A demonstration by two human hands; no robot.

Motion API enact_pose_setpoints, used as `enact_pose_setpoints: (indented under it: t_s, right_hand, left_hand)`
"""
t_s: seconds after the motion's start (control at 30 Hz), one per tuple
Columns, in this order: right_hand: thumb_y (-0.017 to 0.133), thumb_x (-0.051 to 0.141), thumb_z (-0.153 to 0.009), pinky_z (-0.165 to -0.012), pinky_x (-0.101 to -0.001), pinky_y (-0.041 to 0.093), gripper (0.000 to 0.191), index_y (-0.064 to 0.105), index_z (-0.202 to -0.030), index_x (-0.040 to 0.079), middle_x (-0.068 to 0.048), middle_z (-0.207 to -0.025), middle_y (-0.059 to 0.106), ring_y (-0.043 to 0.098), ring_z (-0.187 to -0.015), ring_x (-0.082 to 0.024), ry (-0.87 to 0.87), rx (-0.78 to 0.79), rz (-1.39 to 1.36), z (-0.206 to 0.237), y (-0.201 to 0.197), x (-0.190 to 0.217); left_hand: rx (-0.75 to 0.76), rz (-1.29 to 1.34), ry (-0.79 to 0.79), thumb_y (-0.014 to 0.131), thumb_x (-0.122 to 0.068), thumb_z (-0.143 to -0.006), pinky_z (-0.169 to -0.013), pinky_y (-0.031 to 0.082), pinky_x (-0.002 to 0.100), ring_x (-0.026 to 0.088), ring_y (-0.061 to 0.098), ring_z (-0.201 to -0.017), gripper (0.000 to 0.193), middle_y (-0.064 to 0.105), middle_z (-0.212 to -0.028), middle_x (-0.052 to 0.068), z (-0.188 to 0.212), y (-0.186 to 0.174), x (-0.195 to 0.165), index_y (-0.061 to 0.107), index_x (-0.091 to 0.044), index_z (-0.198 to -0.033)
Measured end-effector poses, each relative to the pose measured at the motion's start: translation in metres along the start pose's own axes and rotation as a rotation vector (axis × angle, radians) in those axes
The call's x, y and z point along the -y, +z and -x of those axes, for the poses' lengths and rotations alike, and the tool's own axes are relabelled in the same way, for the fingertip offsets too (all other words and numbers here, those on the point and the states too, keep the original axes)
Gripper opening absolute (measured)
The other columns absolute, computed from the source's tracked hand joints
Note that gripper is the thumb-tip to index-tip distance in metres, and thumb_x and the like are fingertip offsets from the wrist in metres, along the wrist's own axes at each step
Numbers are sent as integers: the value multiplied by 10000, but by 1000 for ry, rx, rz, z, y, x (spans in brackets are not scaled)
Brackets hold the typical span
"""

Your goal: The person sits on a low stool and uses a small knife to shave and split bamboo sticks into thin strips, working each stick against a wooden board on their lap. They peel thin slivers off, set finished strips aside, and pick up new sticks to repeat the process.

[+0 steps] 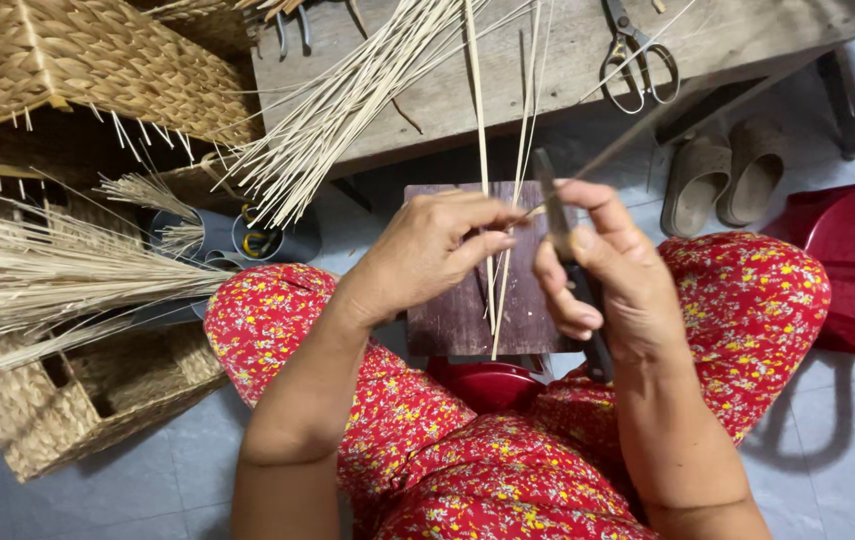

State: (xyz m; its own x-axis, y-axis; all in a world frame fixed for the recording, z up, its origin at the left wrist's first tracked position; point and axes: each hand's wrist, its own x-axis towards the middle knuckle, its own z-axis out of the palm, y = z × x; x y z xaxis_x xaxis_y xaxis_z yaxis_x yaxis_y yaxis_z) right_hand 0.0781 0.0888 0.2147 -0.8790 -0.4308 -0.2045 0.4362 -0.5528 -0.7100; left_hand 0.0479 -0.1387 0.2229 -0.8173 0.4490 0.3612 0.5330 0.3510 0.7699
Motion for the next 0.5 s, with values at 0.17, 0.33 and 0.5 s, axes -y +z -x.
enact_pose_setpoints:
  t_s: [0.17,0.33,0.5]
  right_hand:
    - [631,237,-1030,-368,-220,336,391,509,-1393,162,-128,-811,600,434,-436,-92,3,15,-6,-4,-1,0]
    - [626,230,-1024,-374,-213,333,379,523,-1376,135,-126,-828,603,432,-435,-91,58,15,12,-11,7,-12]
    - [622,222,-1038,-385,-216,345,370,514,-1388,170,-127,-823,607,437,-441,-85,-53,12,6,-1,2,7]
  left_hand:
    - [-30,-19,-47,703,-120,-955,-727,552,353,251,707,-793,100,731,-865,82,0,4,2,748,-54,-1014]
    - [-27,-38,-118,727,-122,-967,-694,535,363,269,696,-780,90,696,-860,117,0,2,5,725,-34,-985]
    - [-1,44,-25,688,-120,-950,-703,555,354,239,715,-780,107,716,-856,84,-2,1,7,732,-62,-1029]
